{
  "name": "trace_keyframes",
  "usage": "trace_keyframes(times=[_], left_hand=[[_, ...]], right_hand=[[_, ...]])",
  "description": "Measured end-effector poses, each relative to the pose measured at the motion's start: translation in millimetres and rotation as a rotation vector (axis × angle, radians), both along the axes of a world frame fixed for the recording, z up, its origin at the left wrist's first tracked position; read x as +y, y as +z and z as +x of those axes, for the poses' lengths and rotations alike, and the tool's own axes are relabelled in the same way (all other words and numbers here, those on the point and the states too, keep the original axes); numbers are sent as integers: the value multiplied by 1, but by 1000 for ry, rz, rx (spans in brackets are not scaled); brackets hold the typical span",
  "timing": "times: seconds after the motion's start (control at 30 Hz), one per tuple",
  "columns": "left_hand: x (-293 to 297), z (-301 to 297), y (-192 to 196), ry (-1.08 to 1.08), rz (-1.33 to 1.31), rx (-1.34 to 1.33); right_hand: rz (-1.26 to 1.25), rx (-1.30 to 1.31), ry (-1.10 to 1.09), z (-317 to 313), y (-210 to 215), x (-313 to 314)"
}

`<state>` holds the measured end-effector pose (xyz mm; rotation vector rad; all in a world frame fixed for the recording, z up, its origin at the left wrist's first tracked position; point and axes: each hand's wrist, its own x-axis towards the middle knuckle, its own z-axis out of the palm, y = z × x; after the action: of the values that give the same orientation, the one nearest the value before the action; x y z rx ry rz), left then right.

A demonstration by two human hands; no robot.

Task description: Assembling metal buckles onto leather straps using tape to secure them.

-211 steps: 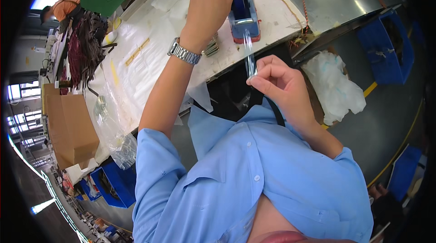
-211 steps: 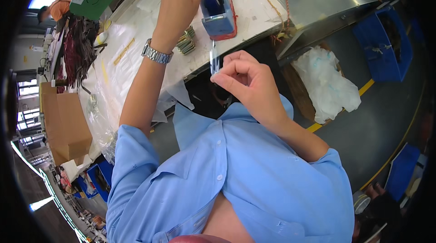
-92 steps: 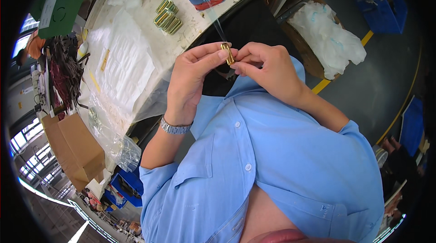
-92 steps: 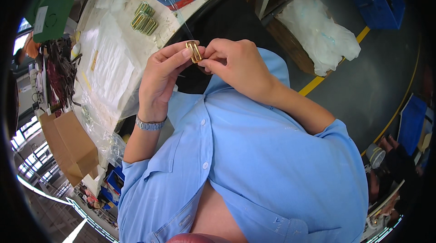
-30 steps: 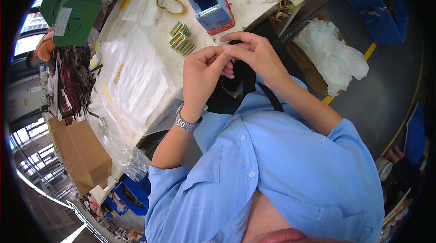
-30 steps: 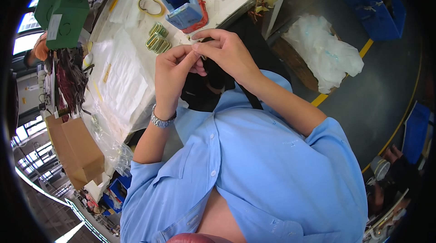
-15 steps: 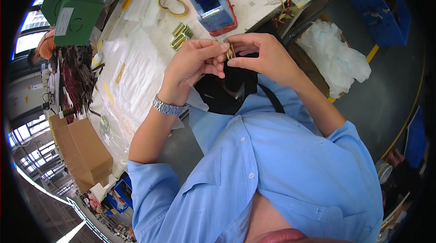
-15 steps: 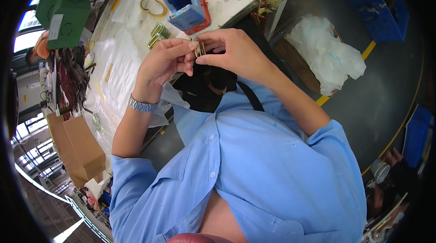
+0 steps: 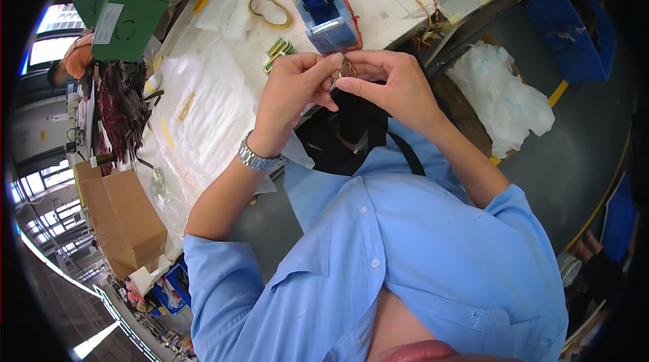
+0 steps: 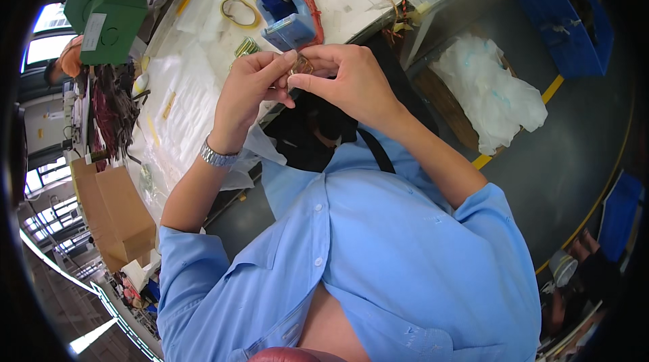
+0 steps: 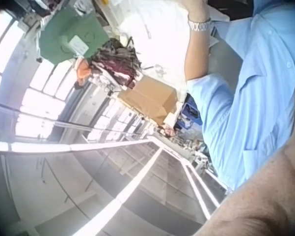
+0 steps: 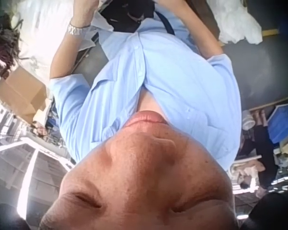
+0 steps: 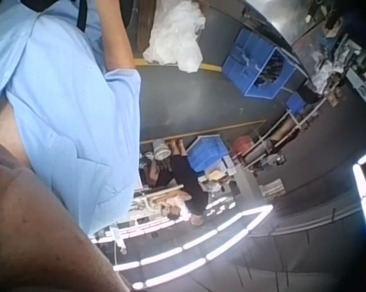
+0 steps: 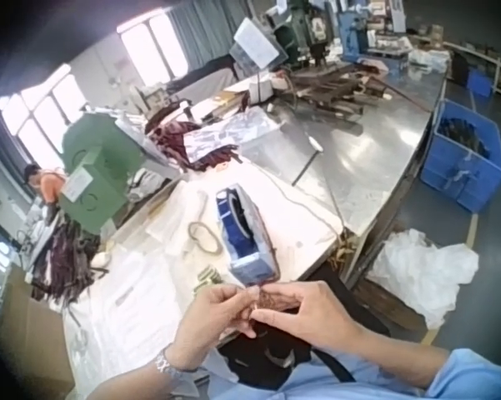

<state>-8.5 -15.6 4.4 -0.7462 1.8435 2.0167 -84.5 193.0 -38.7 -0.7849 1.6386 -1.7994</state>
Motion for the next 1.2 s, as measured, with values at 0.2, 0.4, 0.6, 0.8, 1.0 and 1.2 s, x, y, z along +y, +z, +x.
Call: trace_keyframes(times=[0.2,0.4,0.6,0.8,1.0,1.2], left_hand=[[47,45,-27,151,-713,600],[72,33,-57,356,-1010,911],[67,24,-33,374,-700,733],[41,4,-11,260,-472,589],[27,-5,4,199,-241,486],[26,-3,-1,238,-152,455]], right_hand=[[-27,-149,-104,4,-6,-9],[-138,-251,-125,8,-8,-16],[-116,-373,-91,5,-9,-11],[-137,-342,-67,12,-11,-11],[-28,-87,-43,-9,-5,-12],[-104,-99,-76,-10,-9,-23]])
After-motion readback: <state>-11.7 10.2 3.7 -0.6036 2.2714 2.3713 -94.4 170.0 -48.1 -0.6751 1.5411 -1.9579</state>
